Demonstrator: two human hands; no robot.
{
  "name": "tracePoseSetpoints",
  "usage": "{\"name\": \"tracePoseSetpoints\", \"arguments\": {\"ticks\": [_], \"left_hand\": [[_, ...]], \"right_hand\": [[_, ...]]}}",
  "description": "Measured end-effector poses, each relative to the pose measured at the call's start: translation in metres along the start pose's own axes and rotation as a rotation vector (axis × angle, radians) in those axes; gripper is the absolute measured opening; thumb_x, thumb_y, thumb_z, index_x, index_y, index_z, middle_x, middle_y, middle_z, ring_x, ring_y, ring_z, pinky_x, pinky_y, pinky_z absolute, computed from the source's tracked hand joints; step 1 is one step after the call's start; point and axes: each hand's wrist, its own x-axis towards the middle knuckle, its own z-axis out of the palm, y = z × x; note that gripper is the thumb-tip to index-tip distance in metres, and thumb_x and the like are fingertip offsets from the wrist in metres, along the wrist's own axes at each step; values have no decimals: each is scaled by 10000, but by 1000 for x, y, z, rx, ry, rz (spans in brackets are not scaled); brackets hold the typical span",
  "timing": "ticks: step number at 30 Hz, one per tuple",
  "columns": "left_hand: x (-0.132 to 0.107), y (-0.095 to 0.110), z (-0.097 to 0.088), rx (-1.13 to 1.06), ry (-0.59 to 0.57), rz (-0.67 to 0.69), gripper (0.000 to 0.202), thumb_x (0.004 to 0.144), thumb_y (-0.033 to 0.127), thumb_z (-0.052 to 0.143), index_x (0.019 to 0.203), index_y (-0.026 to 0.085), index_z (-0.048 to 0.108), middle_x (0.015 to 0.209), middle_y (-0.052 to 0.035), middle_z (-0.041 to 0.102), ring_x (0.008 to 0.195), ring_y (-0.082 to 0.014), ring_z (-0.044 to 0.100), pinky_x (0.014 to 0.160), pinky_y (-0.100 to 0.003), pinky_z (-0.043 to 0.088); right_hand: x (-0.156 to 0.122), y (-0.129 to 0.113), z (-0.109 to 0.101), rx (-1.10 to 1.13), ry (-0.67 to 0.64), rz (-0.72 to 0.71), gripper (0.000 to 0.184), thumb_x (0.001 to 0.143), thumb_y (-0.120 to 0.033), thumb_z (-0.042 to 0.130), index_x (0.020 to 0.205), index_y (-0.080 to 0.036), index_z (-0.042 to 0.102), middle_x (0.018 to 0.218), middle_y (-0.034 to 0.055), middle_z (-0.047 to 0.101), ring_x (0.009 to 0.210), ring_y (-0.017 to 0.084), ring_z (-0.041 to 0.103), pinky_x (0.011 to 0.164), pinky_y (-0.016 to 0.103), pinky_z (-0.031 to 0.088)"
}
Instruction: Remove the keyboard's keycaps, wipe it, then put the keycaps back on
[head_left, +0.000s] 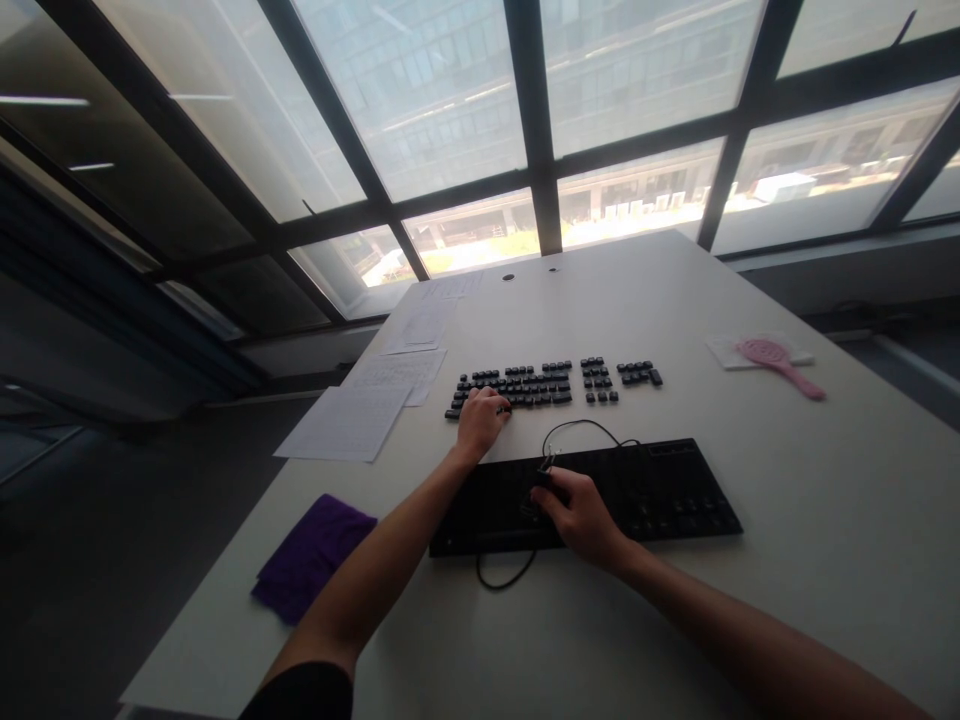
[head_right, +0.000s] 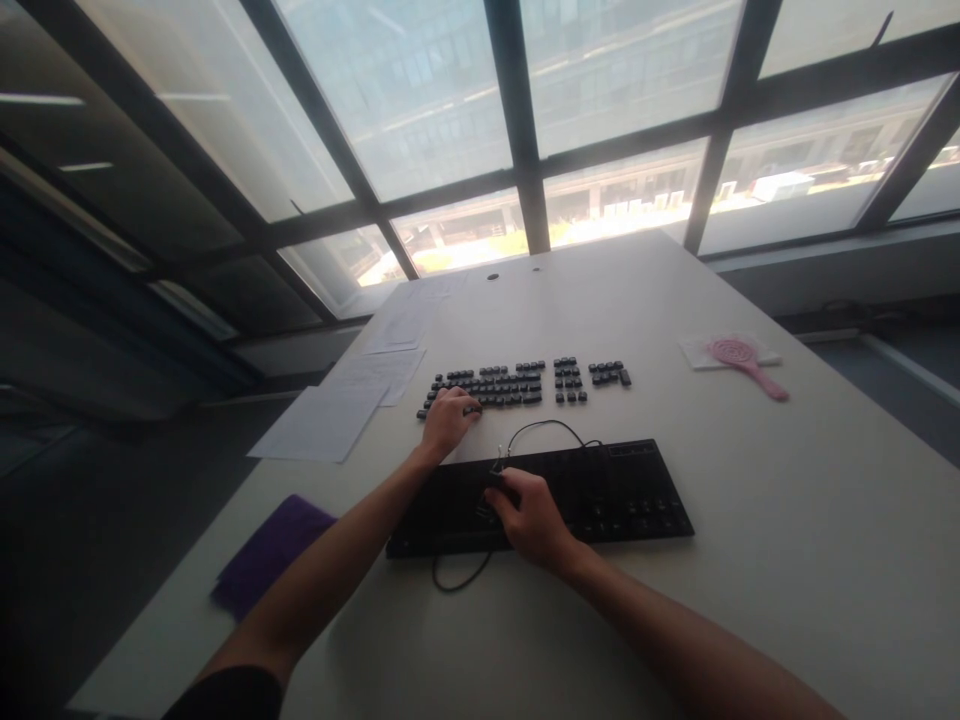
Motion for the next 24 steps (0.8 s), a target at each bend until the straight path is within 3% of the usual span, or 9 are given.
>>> {"name": "tracePoseSetpoints", "arguments": {"ticks": [4, 8, 11, 13, 18, 21, 24], "left_hand": [[2, -2, -3, -20, 5, 5, 175, 766, 134, 761, 923, 210, 762, 980, -67, 652, 989, -259, 556, 941, -392, 467], [-6, 5, -20, -45, 36, 1, 171, 797, 144, 741, 961, 192, 745, 976, -65, 654, 986, -245, 570, 950, -388, 462], [-32, 24, -39, -130, 83, 20, 115, 863, 156, 671, 955, 189, 732, 965, -58, 665, 973, -230, 584, 942, -381, 460], [-59, 40, -47, -227, 69, 40, 119, 898, 160, 622, 947, 195, 724, 958, -50, 678, 958, -217, 600, 918, -364, 469], [-126, 68, -39, -411, -54, 9, 165, 919, 148, 560, 970, 214, 703, 926, -42, 686, 906, -198, 624, 843, -333, 495], [-144, 71, -30, -444, -46, -7, 160, 909, 144, 552, 954, 209, 691, 903, -48, 676, 886, -204, 613, 816, -341, 496], [-147, 71, -31, -443, -52, 18, 164, 873, 115, 549, 908, 206, 681, 897, -54, 672, 878, -211, 594, 814, -356, 494]], "right_hand": [[2, 1, 0, 31, 12, 43, 211, 912, -296, 592, 755, -165, 642, 726, 25, 632, 674, 161, 543, 619, 263, 424], [6, 0, -2, 122, 68, 127, 245, 911, -345, 591, 770, -155, 657, 674, 20, 619, 628, 160, 542, 572, 259, 414], [7, -4, -5, 70, 112, 108, 227, 908, -319, 594, 751, -160, 635, 684, 21, 620, 644, 165, 543, 584, 263, 410], [7, -6, -7, -30, 76, 59, 198, 903, -262, 592, 732, -168, 618, 707, 21, 628, 672, 169, 546, 615, 268, 407], [5, -3, -8, -173, -86, -7, 159, 895, -170, 571, 747, -176, 628, 751, 30, 642, 698, 178, 560, 654, 283, 410], [2, -1, -8, -269, -166, -46, 180, 903, -162, 570, 729, -182, 613, 762, 32, 620, 709, 177, 553, 652, 285, 402], [-3, -2, -7, -392, -226, -132, 168, 911, -155, 563, 761, -193, 627, 789, 41, 605, 741, 182, 537, 657, 287, 396]]}}
